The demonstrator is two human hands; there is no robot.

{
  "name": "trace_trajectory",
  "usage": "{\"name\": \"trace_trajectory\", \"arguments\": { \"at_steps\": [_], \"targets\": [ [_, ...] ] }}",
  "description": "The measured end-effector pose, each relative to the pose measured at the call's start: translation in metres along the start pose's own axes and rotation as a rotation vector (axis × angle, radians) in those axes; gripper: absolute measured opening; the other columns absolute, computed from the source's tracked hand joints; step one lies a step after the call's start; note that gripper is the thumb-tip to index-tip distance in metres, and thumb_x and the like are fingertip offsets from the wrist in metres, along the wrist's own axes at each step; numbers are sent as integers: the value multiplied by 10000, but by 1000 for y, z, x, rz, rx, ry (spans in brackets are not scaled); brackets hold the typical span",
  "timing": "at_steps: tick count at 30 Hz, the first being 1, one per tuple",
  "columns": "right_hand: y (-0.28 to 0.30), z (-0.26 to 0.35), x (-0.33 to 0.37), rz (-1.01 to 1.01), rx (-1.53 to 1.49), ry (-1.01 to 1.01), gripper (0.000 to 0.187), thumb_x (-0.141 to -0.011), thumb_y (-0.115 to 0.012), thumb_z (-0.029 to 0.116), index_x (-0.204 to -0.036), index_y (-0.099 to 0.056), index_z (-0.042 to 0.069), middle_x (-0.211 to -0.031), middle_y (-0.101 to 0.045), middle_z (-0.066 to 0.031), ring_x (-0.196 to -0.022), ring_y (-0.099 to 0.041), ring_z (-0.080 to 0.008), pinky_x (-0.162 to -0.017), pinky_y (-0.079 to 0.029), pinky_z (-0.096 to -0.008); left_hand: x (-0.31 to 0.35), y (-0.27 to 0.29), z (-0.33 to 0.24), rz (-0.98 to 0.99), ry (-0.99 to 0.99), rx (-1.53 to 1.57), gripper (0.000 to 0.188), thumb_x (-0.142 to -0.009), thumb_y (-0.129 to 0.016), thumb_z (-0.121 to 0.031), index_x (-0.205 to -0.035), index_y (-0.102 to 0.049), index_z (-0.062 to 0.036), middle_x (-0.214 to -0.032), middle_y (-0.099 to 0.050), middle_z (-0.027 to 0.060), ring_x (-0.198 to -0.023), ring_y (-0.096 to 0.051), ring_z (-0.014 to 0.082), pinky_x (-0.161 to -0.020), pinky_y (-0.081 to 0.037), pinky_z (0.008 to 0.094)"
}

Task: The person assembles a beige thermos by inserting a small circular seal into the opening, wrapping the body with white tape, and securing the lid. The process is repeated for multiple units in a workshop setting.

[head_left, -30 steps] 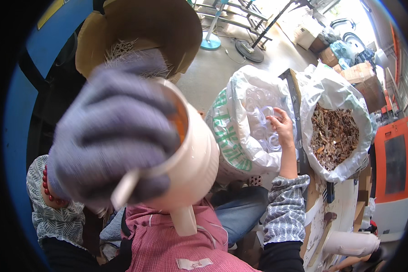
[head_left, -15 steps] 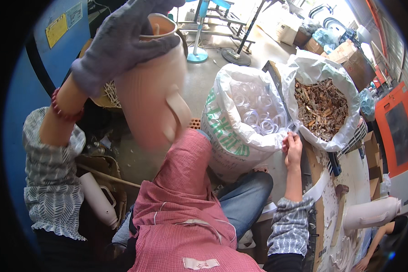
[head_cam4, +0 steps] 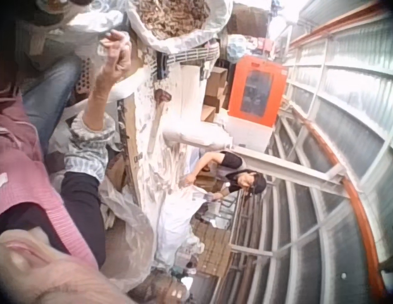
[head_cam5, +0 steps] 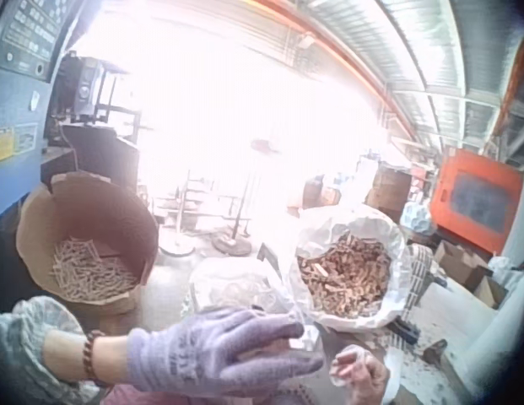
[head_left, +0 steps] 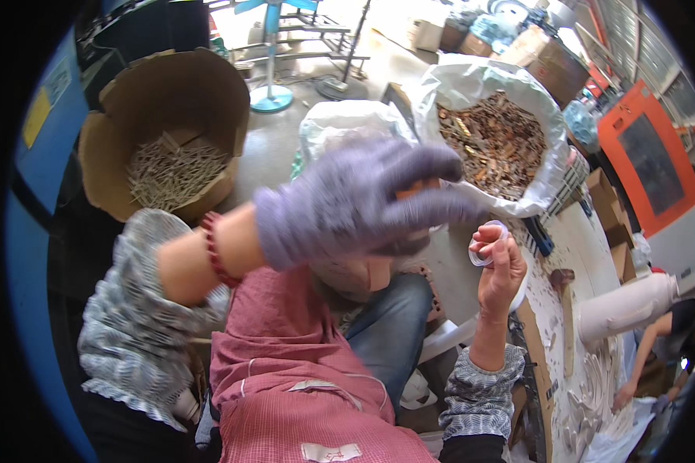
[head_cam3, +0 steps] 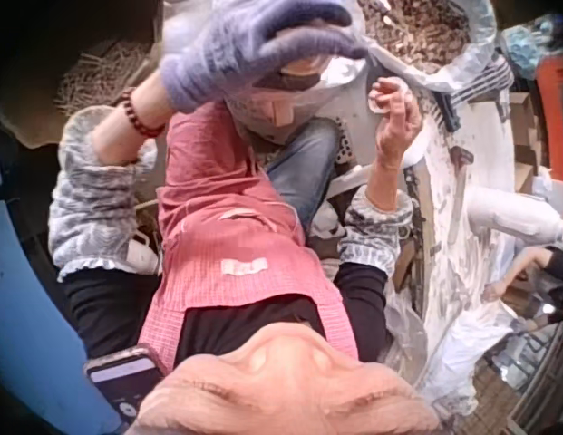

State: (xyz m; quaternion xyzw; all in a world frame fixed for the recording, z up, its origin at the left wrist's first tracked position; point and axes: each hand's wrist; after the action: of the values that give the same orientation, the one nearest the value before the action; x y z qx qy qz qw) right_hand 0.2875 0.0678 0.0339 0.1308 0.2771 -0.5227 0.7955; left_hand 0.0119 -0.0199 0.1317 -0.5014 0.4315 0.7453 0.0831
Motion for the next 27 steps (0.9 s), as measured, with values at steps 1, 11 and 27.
{"name": "trace_trajectory", "arguments": {
  "at_steps": [1,11,27],
  "targets": [
    [-3,15,-4,10,-43,-24,235,-966,-527,168,-993,-609,-50,-1106,-627,-200,-952,-635,-247,-780,-549,-342,6,-23,-3,-58,44,54,695,-637,-780,-234,-1285,-530,-253,-1177,-528,93,-934,-603,239,-765,-514,377],
    [-65,79,-33,181,275,-125,147,-931,-483,-57,-1073,-506,-28,-1171,-573,-165,-1054,-626,-231,-868,-548,-337,-4,-73,-12,-98,372,312,910,-571,-817,-253,-1388,-432,-140,-1023,-612,110,-1009,-583,312,-988,-399,477],
    [-74,71,-19,565,1222,158,170,-734,-680,121,-898,-650,83,-779,-622,-104,-726,-632,-310,-620,-512,-384,14,-72,-12,-56,199,502,734,-563,-830,-253,-1230,-562,-104,-1095,-616,95,-1034,-592,299,-930,-459,427]
  ]
}}
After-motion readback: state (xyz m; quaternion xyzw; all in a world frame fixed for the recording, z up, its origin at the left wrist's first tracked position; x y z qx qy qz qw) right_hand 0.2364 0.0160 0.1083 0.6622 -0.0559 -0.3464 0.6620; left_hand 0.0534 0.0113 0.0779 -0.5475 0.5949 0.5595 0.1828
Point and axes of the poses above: each hand's wrist, its own x-axis away from the middle knuckle, its own y-axis out of the back of the hand, z = x × y
